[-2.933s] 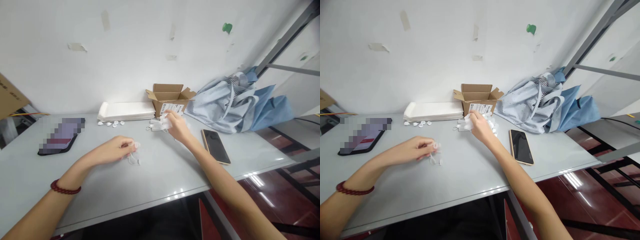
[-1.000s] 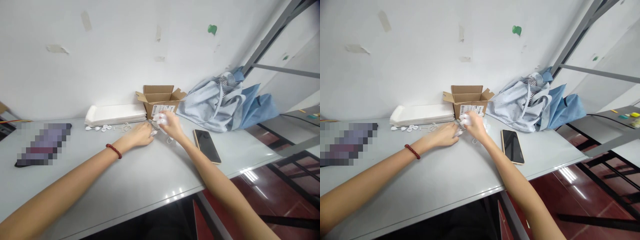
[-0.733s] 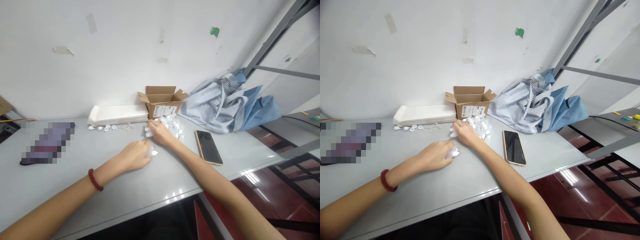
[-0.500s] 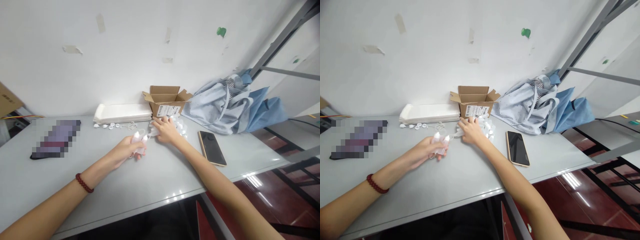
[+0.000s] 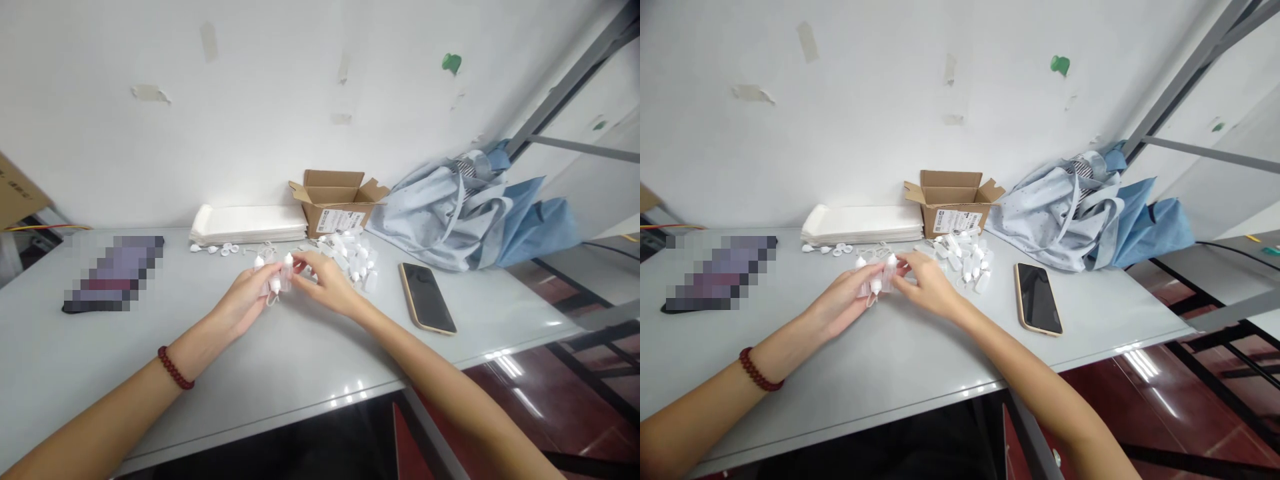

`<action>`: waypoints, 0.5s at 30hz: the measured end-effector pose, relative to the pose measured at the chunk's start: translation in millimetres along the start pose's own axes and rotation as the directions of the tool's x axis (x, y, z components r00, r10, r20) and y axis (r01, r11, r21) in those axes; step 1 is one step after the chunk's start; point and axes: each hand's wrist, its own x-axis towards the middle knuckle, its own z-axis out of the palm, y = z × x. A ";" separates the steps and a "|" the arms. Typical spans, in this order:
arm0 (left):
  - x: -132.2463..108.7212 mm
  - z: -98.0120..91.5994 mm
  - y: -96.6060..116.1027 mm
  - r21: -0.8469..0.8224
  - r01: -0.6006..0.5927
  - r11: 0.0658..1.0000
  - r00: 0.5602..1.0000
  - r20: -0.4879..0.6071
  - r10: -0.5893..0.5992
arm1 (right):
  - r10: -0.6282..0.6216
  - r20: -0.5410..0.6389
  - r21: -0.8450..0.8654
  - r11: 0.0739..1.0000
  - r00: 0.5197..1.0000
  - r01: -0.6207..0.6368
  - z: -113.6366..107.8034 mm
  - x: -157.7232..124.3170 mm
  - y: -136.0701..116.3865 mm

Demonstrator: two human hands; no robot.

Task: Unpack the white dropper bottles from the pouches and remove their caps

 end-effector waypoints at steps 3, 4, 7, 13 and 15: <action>-2.6 3.3 -3.1 0.002 0.027 1.000 0.999 -0.042 -0.027 | 0.150 -0.026 0.105 0.984 0.988 -0.147 6.8 -1.7 -3.9; -3.2 4.2 -4.2 -0.014 0.033 0.999 0.998 -0.044 -0.034 | 0.172 -0.016 0.108 0.980 0.985 -0.169 8.7 -2.4 -4.3; -2.7 5.6 -6.5 -0.123 0.034 0.992 0.998 -0.041 -0.039 | 0.125 0.053 0.008 0.992 0.991 -0.126 14.4 -5.1 -2.8; -0.4 7.0 -1.8 -0.361 0.051 0.931 0.990 -0.103 -0.094 | -0.233 0.033 -0.165 0.958 0.972 0.236 22.8 -10.5 5.3; -1.6 7.8 -0.6 -0.382 0.059 0.922 0.992 -0.078 -0.096 | -0.322 0.071 -0.177 0.927 0.944 0.329 23.2 -11.3 7.8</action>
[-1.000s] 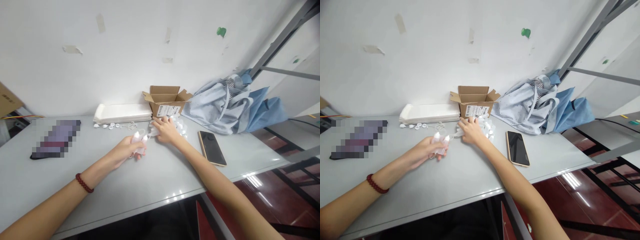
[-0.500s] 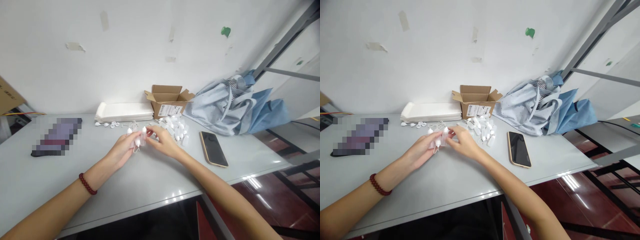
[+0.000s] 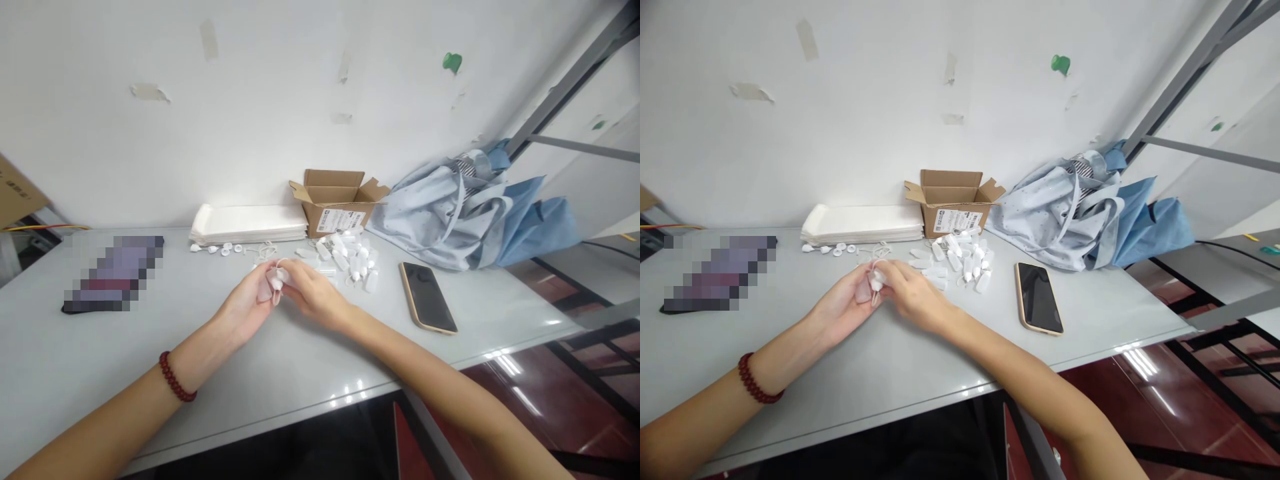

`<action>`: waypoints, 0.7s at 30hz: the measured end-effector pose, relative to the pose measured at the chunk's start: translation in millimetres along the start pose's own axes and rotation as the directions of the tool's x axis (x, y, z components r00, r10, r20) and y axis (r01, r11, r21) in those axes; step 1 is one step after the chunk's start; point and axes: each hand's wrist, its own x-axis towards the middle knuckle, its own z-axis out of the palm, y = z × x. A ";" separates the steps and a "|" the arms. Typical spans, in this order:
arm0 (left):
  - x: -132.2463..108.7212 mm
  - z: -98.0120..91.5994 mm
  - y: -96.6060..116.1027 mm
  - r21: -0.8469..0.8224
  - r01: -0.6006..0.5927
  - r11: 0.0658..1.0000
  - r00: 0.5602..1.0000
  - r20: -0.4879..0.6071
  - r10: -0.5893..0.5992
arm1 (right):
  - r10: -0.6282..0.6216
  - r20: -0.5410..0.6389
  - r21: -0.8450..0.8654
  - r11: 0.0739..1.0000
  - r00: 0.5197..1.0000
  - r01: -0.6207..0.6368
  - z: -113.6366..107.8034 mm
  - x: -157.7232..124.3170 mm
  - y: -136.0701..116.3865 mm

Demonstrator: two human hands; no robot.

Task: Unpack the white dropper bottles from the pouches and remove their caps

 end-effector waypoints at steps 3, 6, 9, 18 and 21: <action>-3.4 0.7 -0.1 0.047 0.087 0.995 0.992 0.086 -0.091 | -0.068 -0.020 -0.052 0.996 0.998 0.067 -0.2 -1.6 3.1; -6.7 1.4 0.3 0.131 0.150 0.980 0.979 0.120 -0.166 | -0.066 -0.037 -0.094 0.994 0.997 0.062 -0.9 -1.5 4.4; -8.3 2.5 2.4 0.215 0.204 0.955 0.964 0.123 -0.234 | -0.050 -0.046 -0.101 0.994 0.998 0.045 -3.8 1.0 2.9; -12.1 0.8 2.0 0.523 -0.030 0.852 0.997 -0.044 0.062 | 0.379 -0.147 0.313 0.894 0.914 -0.321 -15.8 7.3 -5.5; -15.1 6.3 -6.8 0.428 -0.117 0.896 0.990 0.117 0.073 | 0.409 -0.075 0.400 0.848 0.909 -0.348 -7.0 7.0 -9.0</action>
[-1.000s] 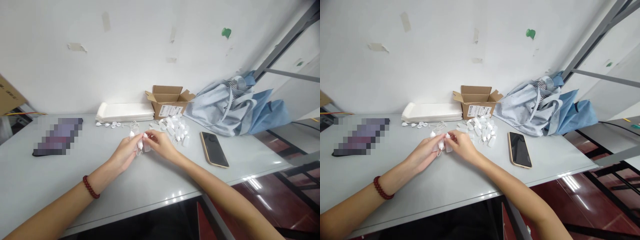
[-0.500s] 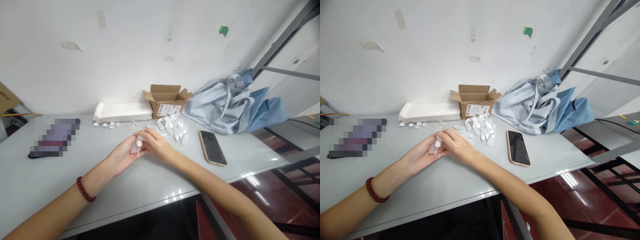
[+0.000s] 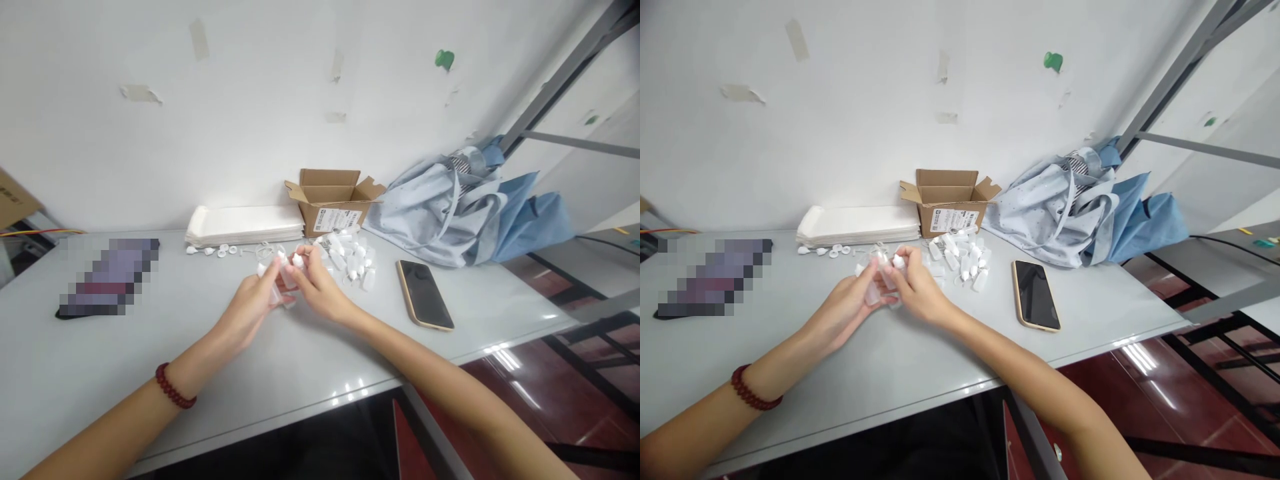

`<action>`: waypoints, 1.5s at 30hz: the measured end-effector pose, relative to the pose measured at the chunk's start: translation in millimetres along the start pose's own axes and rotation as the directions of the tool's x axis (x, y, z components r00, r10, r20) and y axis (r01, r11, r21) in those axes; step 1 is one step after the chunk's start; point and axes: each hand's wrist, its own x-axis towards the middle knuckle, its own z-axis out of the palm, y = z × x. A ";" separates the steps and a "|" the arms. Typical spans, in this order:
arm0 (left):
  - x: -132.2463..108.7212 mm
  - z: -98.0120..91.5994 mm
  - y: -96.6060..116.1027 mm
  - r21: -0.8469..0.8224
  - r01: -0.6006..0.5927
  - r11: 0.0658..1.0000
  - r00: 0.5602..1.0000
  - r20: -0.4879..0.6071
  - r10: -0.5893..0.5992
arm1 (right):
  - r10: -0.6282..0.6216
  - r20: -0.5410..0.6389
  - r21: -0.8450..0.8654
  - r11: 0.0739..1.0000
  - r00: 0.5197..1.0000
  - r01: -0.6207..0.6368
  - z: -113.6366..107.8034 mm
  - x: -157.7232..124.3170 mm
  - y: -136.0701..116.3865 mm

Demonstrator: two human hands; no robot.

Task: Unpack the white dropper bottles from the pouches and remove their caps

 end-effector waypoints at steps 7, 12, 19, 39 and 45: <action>-0.2 8.5 -9.8 -0.135 -0.025 0.991 0.990 0.133 0.043 | 0.082 0.064 0.020 0.996 0.995 -0.083 13.4 -6.4 -1.5; 10.5 -3.9 -11.0 -0.092 0.087 0.992 0.979 0.194 -0.067 | 0.148 0.345 0.134 0.970 0.927 -0.204 -7.5 -0.3 -5.8; 27.3 -11.1 -11.0 -0.149 0.171 0.974 0.958 0.258 -0.129 | 0.175 0.315 0.131 0.965 0.933 -0.225 -43.2 19.6 0.2; 24.1 -13.9 -8.1 0.010 -0.174 0.985 0.952 -0.255 0.171 | 0.126 0.103 -0.183 0.977 0.987 -0.105 0.8 -2.6 -3.3; 13.4 -6.9 -12.0 0.172 -0.165 0.971 0.975 -0.121 0.187 | 0.298 0.157 0.241 0.913 0.941 -0.330 5.1 -2.0 -5.5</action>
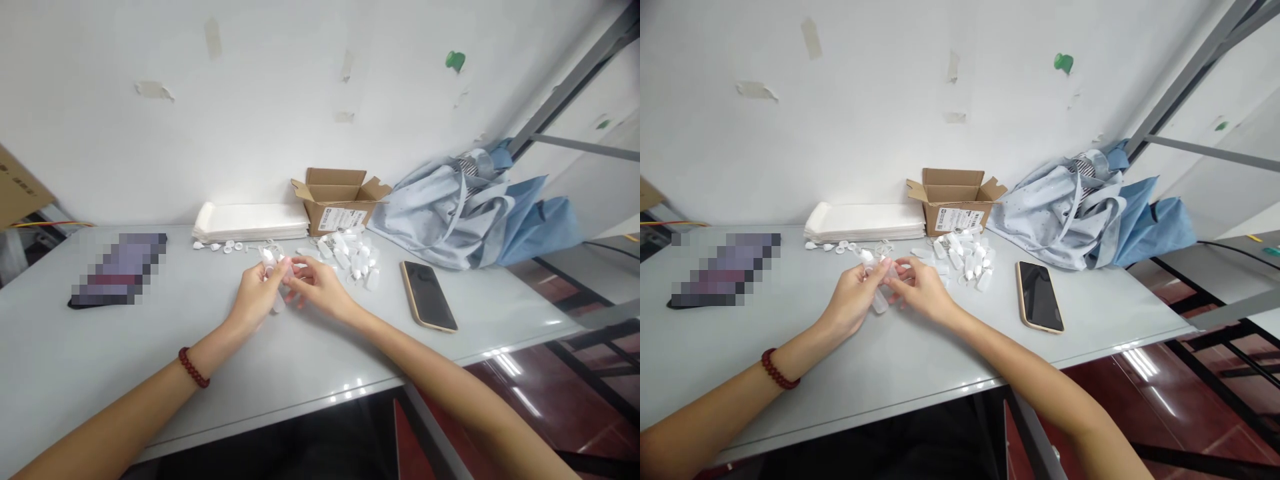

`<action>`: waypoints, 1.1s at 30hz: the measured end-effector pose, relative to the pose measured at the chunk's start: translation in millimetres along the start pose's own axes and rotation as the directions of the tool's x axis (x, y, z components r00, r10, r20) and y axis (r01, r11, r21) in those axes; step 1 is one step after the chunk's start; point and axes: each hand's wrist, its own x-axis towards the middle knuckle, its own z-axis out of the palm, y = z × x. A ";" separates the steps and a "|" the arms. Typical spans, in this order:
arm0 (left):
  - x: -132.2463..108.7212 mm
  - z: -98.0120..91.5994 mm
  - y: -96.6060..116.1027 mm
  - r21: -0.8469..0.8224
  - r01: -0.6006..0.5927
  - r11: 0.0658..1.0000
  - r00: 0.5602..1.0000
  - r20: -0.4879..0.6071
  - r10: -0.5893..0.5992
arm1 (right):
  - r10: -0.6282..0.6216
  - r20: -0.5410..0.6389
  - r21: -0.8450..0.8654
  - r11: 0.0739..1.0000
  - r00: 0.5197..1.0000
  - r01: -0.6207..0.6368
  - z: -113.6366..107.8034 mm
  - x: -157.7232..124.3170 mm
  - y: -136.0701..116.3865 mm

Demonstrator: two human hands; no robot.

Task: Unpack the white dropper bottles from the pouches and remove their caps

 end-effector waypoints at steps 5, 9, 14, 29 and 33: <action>-2.2 0.3 -4.1 0.148 -0.001 0.989 1.000 0.030 -0.004 | -0.069 0.085 0.136 0.989 0.994 0.056 2.2 0.5 2.5; 0.9 -1.6 -12.4 0.171 -0.043 0.984 0.994 0.102 0.026 | -0.078 0.028 0.097 0.992 0.997 0.075 1.5 -2.0 -2.5; 5.0 -4.3 -9.2 0.044 -0.064 0.997 0.998 0.025 0.063 | -0.058 0.032 -0.015 0.998 0.998 0.059 -3.0 -1.8 -2.3; -3.6 6.4 -1.6 0.018 -0.074 0.997 0.974 -0.213 0.076 | 0.067 0.386 0.011 0.997 0.920 -0.077 17.2 -4.6 13.8; -2.1 7.3 -1.7 0.096 -0.152 0.984 0.964 -0.207 0.169 | 0.007 0.374 -0.006 1.000 0.927 -0.005 19.7 -8.3 7.5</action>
